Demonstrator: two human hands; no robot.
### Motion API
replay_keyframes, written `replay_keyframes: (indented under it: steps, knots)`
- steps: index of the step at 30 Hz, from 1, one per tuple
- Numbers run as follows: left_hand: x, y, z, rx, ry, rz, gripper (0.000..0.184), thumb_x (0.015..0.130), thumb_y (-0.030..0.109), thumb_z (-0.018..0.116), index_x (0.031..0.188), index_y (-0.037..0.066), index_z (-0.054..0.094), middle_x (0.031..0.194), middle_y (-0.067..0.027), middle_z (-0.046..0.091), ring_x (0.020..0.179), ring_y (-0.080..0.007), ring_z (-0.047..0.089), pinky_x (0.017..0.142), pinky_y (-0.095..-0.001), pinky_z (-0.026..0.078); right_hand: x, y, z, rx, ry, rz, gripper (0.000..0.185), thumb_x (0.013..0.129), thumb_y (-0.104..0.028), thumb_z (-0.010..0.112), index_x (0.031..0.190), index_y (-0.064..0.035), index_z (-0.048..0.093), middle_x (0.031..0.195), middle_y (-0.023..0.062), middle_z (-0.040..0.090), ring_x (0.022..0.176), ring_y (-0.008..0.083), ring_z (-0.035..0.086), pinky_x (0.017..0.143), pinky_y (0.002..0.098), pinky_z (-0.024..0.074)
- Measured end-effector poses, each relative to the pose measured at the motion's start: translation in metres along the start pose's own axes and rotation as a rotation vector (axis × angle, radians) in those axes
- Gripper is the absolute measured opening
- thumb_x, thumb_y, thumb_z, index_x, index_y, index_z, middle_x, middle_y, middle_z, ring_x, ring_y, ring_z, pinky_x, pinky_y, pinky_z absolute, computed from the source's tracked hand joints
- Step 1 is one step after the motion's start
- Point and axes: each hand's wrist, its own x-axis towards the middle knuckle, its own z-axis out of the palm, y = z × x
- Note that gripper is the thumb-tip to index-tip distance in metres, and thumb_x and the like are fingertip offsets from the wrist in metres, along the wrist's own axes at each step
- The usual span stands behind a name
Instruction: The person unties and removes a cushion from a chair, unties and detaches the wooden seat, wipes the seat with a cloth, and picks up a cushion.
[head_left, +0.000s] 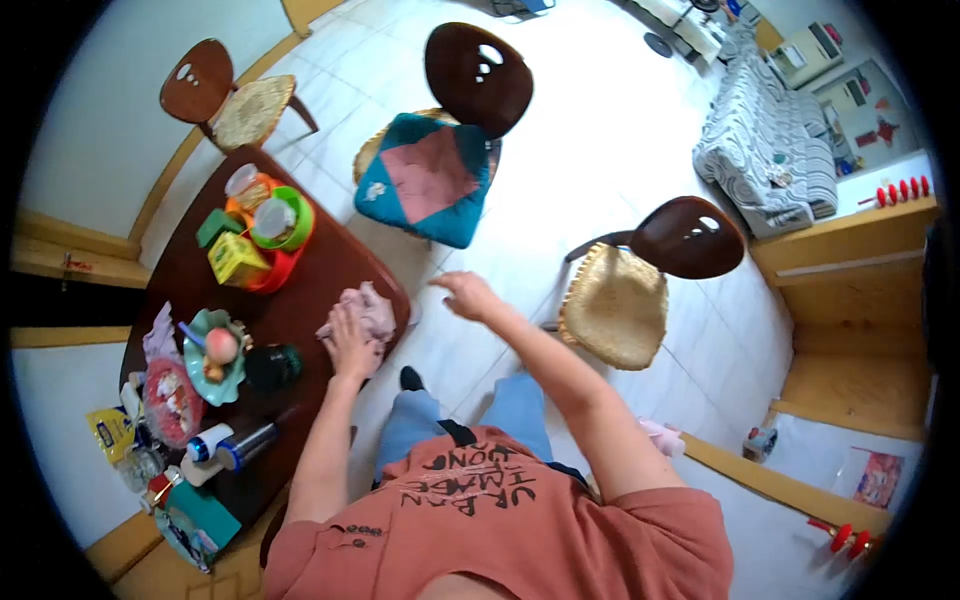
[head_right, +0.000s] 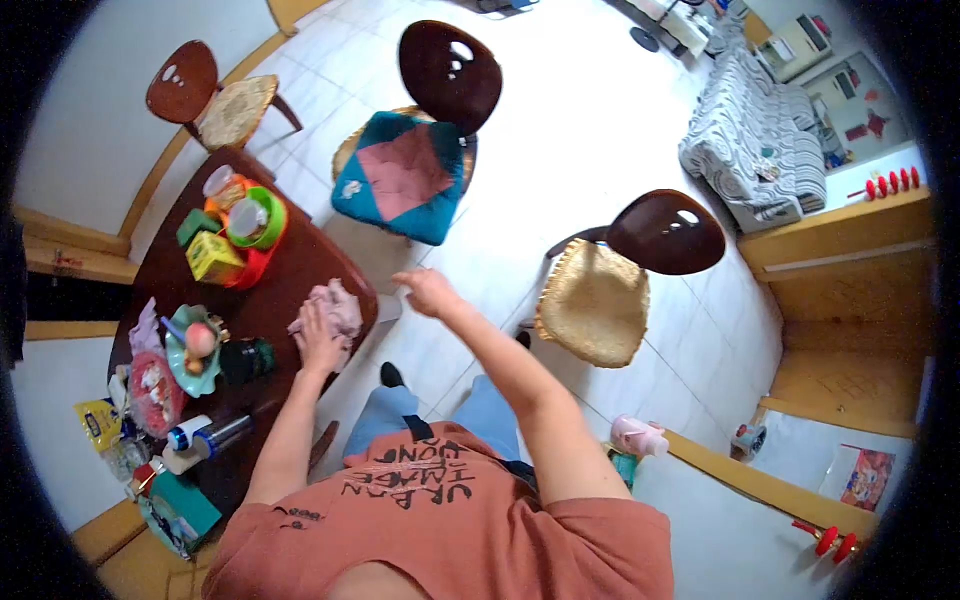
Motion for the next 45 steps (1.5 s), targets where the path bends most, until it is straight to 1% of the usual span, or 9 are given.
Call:
replay_keyframes:
  steps: [7,12,17,18,22,26,30,43,45]
  knots:
    - [0.013,0.016,0.015,0.083,0.020,-0.241,0.093,0.071,0.009,0.062,0.146,0.011,0.008,0.151,-0.0176,0.009,0.141,-0.0327,0.004,0.110,-0.0542,0.007,-0.117,0.282,-0.208,-0.656,-0.026,0.448,0.066,0.068,-0.007,0.066,0.130,-0.0147,0.046,0.134,0.0162,0.043,0.125,0.0326,0.039,0.103,0.0415,0.0322]
    - [0.031,0.083,0.012,0.152,-0.004,-0.573,0.102,0.064,0.020,0.063,0.146,0.009,0.002,0.150,-0.0215,0.006,0.140,-0.0352,0.000,0.111,-0.0517,0.003,-0.175,0.309,-0.378,-1.156,-0.015,0.809,0.089,0.065,-0.023,0.074,0.141,-0.0138,0.028,0.145,0.0126,0.031,0.135,0.0303,0.027,0.106,0.0560,0.0225]
    - [0.048,0.079,0.031,0.133,0.059,-0.630,0.099,0.066,0.014,0.059,0.145,0.007,0.000,0.151,-0.0215,0.002,0.140,-0.0343,-0.004,0.112,-0.0477,-0.002,-0.212,0.406,-0.439,-0.636,-0.141,1.006,0.057,0.061,-0.022,0.077,0.114,-0.0146,0.060,0.096,0.0134,0.066,0.094,0.0291,0.063,0.082,0.0376,0.0486]
    - [0.049,0.079,0.032,0.122,0.053,-0.654,0.099,0.066,0.013,0.059,0.145,0.007,-0.001,0.151,-0.0214,0.001,0.140,-0.0338,-0.004,0.112,-0.0465,-0.002,-0.210,0.423,-0.443,-0.569,-0.183,1.030,0.042,0.058,-0.024,0.079,0.097,-0.0122,0.069,0.093,0.0123,0.067,0.092,0.0281,0.063,0.079,0.0384,0.0494]
    - [0.055,0.084,0.033,0.105,0.026,-0.734,0.102,0.066,0.009,0.059,0.146,0.011,-0.004,0.152,-0.0184,-0.002,0.141,-0.0315,-0.006,0.111,-0.0514,0.000,-0.204,0.453,-0.442,-0.583,-0.326,1.029,0.036,0.058,-0.025,0.079,0.089,-0.0101,0.071,0.091,0.0158,0.067,0.090,0.0299,0.064,0.078,0.0398,0.0501]
    - [0.059,0.090,0.031,0.112,0.031,-0.770,0.096,0.070,0.010,0.058,0.146,0.010,-0.001,0.151,-0.0195,0.001,0.141,-0.0328,-0.004,0.109,-0.0556,0.003,-0.227,0.452,-0.431,-0.678,-0.164,0.843,0.027,0.059,-0.026,0.076,0.079,-0.0087,0.072,0.073,0.0149,0.067,0.070,0.0284,0.066,0.066,0.0384,0.0507]
    - [0.059,0.077,0.039,0.114,0.041,-0.776,0.099,0.068,0.010,0.059,0.146,0.011,-0.002,0.151,-0.0192,0.002,0.141,-0.0333,-0.005,0.109,-0.0565,0.004,-0.243,0.390,-0.421,-0.633,-0.201,0.878,0.038,0.060,-0.028,0.078,0.086,-0.0038,0.068,0.087,0.0194,0.066,0.086,0.0348,0.063,0.077,0.0420,0.0499]
    - [0.043,0.079,0.037,0.125,0.194,-0.633,0.100,0.067,0.013,0.062,0.146,0.011,0.001,0.151,-0.0213,0.001,0.140,-0.0348,-0.001,0.108,-0.0577,0.003,-0.360,0.176,-0.332,-0.382,-0.201,0.611,0.019,0.069,-0.014,0.063,0.086,-0.0075,0.069,0.074,0.0186,0.063,0.069,0.0350,0.061,0.063,0.0403,0.0490]
    - [0.012,0.168,-0.030,0.019,0.194,-0.478,0.097,0.066,0.009,0.063,0.145,0.009,0.007,0.150,-0.0220,0.006,0.140,-0.0347,0.005,0.107,-0.0581,0.004,-0.372,0.154,-0.317,-0.392,-0.131,0.661,0.019,0.070,-0.017,0.062,0.085,-0.0103,0.070,0.075,0.0174,0.064,0.072,0.0353,0.062,0.067,0.0426,0.0507]
